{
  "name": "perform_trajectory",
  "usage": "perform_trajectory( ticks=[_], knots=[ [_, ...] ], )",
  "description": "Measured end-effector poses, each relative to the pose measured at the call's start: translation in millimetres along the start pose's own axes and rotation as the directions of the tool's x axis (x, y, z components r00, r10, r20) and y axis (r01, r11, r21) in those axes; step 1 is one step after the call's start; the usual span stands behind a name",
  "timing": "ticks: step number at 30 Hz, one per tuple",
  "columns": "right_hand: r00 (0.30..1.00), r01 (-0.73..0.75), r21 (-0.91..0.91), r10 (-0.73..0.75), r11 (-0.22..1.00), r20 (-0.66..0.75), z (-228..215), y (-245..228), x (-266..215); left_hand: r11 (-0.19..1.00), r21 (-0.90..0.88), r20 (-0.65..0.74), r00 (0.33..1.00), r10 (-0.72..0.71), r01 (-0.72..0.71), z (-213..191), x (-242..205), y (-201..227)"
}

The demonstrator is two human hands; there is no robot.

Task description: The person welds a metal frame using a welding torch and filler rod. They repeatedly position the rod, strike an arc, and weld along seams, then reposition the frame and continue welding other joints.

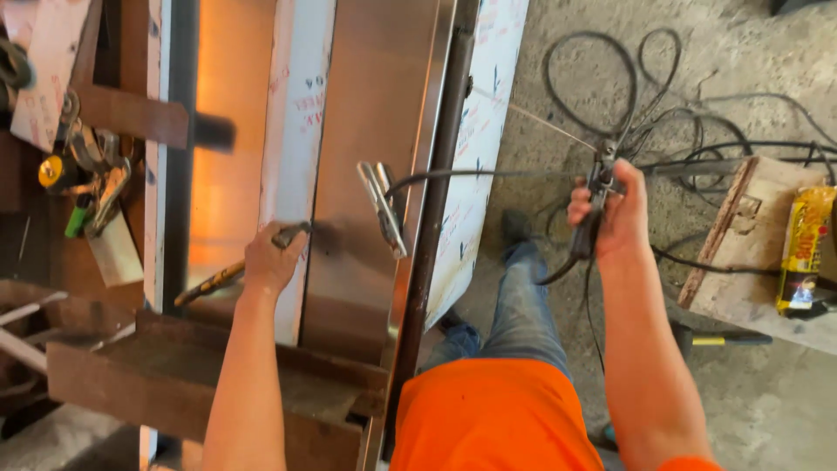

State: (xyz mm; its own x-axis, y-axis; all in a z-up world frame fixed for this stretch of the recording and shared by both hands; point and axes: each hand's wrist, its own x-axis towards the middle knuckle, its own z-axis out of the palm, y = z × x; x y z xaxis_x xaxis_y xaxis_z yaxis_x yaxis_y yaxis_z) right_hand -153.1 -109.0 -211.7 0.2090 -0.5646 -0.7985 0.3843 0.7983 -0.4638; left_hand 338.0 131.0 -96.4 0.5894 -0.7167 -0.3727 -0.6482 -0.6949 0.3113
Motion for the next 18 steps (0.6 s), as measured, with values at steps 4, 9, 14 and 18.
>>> perform_trajectory(
  ticks=[4, 9, 14, 18],
  knots=[
    [0.985, 0.139, -0.304, -0.164, 0.943, -0.059, 70, -19, -38, 0.996, -0.049, 0.0, 0.997, -0.072, 0.072, 3, 21, 11],
    [0.688, 0.674, -0.699, -0.547, 0.239, 0.476, 96, -17, -84, 0.997, 0.0, 0.021, 0.997, -0.071, 0.071, -1, 10, 16],
    [0.987, 0.154, 0.252, -0.136, 0.955, -0.086, -6, -63, -23, 0.995, 0.071, -0.012, 0.998, -0.064, 0.065, 9, 11, -9],
    [0.893, 0.406, -0.264, -0.441, 0.875, -0.089, 3, -52, -90, 0.99, 0.023, 0.026, 0.99, -0.142, 0.141, 2, -4, 12]
  ],
)
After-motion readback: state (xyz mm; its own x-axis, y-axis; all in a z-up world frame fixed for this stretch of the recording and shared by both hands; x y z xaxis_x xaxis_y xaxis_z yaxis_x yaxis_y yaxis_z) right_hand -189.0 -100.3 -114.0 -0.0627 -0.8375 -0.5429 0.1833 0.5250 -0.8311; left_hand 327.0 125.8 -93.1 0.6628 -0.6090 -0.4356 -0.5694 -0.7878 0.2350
